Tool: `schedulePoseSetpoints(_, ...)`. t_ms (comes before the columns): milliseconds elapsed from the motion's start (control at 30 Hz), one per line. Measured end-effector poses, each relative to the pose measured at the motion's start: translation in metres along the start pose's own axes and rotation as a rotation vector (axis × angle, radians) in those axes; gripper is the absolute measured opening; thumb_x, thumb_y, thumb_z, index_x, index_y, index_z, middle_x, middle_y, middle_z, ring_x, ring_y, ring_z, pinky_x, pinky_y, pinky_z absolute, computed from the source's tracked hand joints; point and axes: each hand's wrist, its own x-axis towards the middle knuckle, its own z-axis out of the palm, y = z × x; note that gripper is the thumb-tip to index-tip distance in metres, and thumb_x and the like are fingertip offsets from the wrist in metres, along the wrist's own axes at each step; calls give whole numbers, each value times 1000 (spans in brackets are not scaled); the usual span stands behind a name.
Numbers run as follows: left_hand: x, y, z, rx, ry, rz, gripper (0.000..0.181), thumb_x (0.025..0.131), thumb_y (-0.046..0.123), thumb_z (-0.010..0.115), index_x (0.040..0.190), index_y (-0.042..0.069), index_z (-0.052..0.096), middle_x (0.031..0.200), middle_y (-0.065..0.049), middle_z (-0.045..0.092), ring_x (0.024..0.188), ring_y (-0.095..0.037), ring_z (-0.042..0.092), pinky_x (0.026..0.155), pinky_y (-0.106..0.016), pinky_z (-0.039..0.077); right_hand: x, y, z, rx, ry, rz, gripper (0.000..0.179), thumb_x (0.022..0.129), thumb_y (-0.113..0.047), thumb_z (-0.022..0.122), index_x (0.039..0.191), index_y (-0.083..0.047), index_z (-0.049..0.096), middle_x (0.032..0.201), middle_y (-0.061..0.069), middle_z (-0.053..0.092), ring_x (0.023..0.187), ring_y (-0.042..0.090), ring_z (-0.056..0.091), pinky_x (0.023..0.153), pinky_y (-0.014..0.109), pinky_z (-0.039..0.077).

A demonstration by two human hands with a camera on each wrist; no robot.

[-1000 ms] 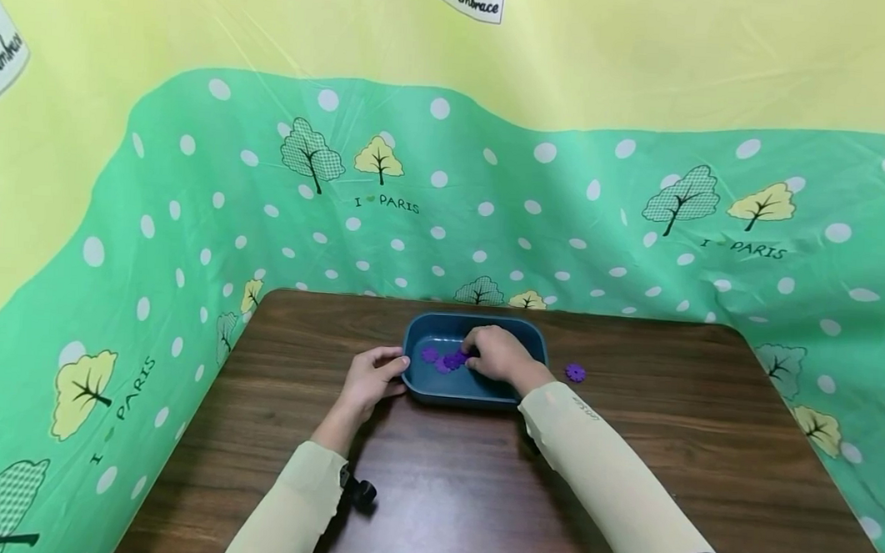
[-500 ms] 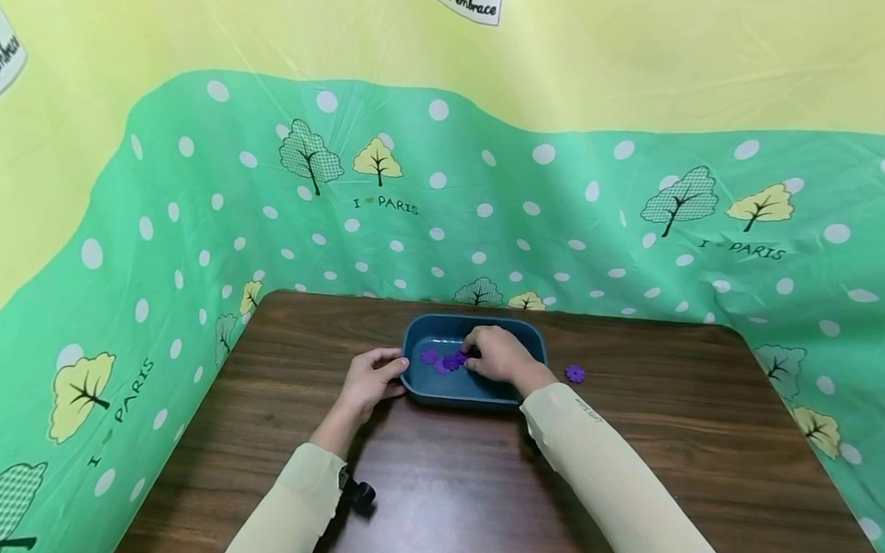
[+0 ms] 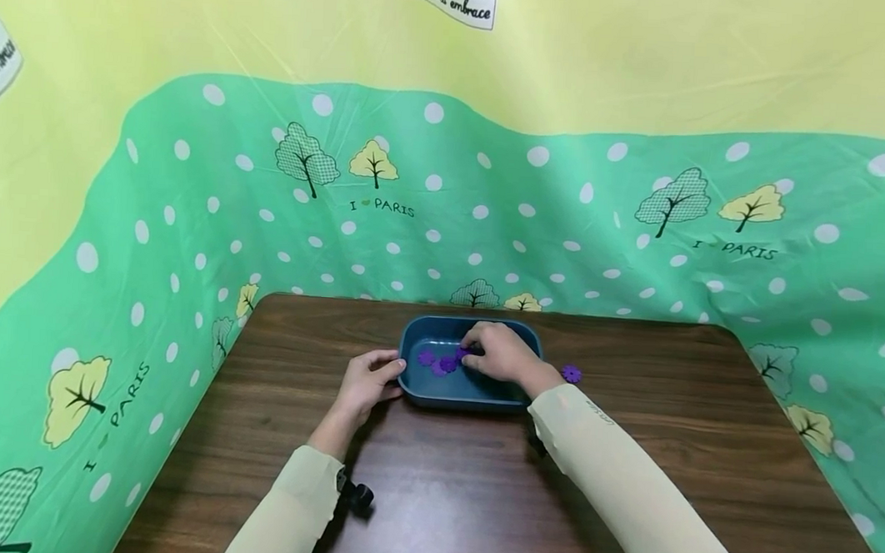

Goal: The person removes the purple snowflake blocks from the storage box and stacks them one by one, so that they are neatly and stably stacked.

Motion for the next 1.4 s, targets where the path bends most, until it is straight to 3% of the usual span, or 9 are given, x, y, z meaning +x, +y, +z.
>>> schedulePoseSetpoints(433, 0, -2, 2, 2, -7, 1, 40, 97, 10, 72, 133, -4, 64, 112, -13, 66, 96, -21, 69, 80, -42, 66, -18, 7, -19, 43, 136, -50, 22, 91, -25, 81, 108, -12, 79, 108, 2, 73, 101, 20, 69, 91, 41, 60)
schedulePoseSetpoints(967, -3, 3, 2, 11, 7, -3, 38, 96, 12, 73, 131, -3, 66, 112, -13, 67, 95, -19, 69, 80, -43, 66, -52, 34, -43, 80, 231, -6, 22, 91, -22, 81, 108, -9, 78, 109, 5, 73, 100, 24, 67, 89, 46, 59)
schedulePoseSetpoints(1400, -5, 2, 4, 14, 13, -5, 39, 96, 11, 73, 131, -4, 65, 111, -12, 67, 98, -22, 69, 79, -41, 66, -82, 59, -47, 114, 299, 32, 23, 92, -21, 79, 110, -7, 78, 109, 7, 72, 100, 26, 67, 85, 48, 60)
